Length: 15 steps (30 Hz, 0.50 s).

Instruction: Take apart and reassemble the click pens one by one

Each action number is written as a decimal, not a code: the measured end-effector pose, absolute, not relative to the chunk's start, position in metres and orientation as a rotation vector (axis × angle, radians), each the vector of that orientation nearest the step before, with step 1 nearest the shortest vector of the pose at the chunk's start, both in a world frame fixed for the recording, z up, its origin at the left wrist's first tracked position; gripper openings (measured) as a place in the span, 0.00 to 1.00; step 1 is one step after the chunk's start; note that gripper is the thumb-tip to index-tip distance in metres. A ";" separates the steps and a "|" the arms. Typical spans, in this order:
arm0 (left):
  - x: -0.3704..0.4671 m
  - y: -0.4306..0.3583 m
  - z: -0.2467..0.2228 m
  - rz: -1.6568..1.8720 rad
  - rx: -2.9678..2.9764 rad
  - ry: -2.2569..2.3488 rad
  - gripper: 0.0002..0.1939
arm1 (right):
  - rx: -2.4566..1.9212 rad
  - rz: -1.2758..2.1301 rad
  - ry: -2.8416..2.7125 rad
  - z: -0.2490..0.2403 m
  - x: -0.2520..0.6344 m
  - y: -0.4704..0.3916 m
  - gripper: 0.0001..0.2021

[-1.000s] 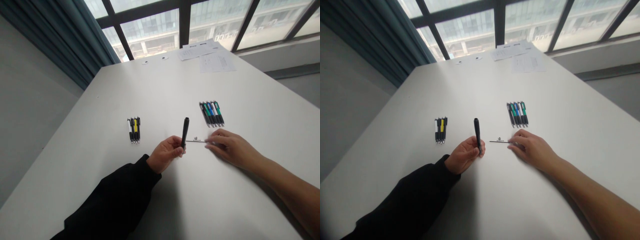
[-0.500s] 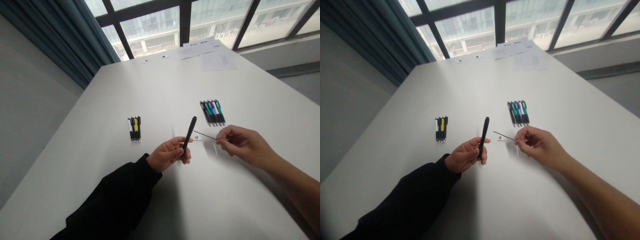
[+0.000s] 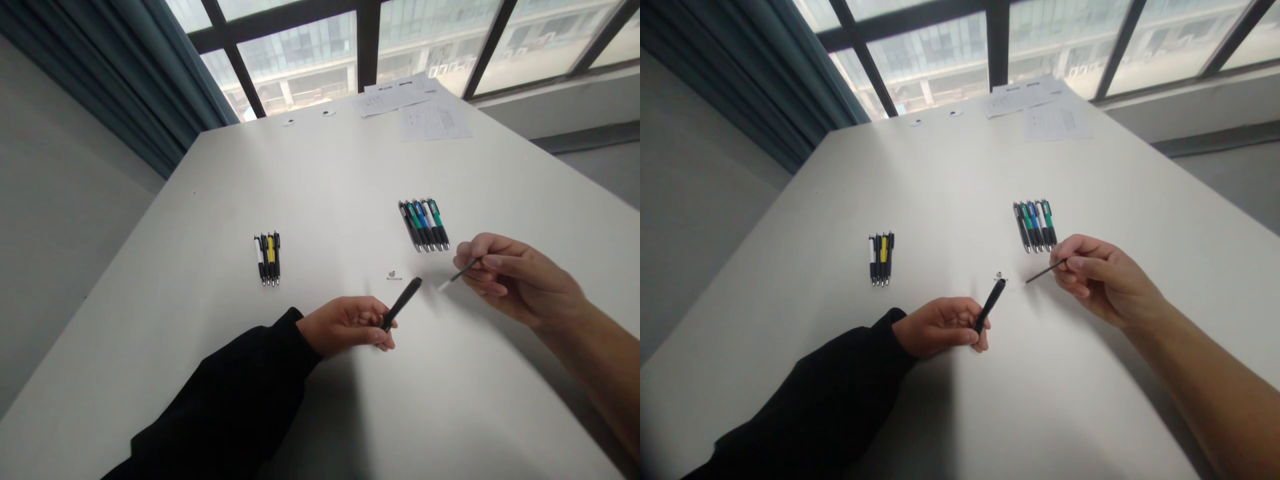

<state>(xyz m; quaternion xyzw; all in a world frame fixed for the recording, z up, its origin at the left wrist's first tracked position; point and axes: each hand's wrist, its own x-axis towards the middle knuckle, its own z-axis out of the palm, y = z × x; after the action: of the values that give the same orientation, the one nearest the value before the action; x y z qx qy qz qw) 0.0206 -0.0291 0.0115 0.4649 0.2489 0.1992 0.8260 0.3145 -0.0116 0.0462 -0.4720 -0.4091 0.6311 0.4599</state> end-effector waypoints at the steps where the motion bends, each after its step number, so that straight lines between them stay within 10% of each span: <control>1: 0.020 -0.029 0.011 0.417 0.998 0.526 0.15 | -1.133 1.563 -0.975 0.048 0.314 -0.012 0.08; 15: 0.017 -0.027 0.016 0.359 1.112 0.537 0.18 | -0.782 1.682 -0.891 0.037 0.313 -0.008 0.15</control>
<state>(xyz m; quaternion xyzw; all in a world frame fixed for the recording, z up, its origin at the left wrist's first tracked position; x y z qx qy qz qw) 0.0175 -0.0271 0.0157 0.5184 0.2503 0.1674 0.8004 0.3135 -0.0079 0.0365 -0.3254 -0.3711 0.7004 0.5156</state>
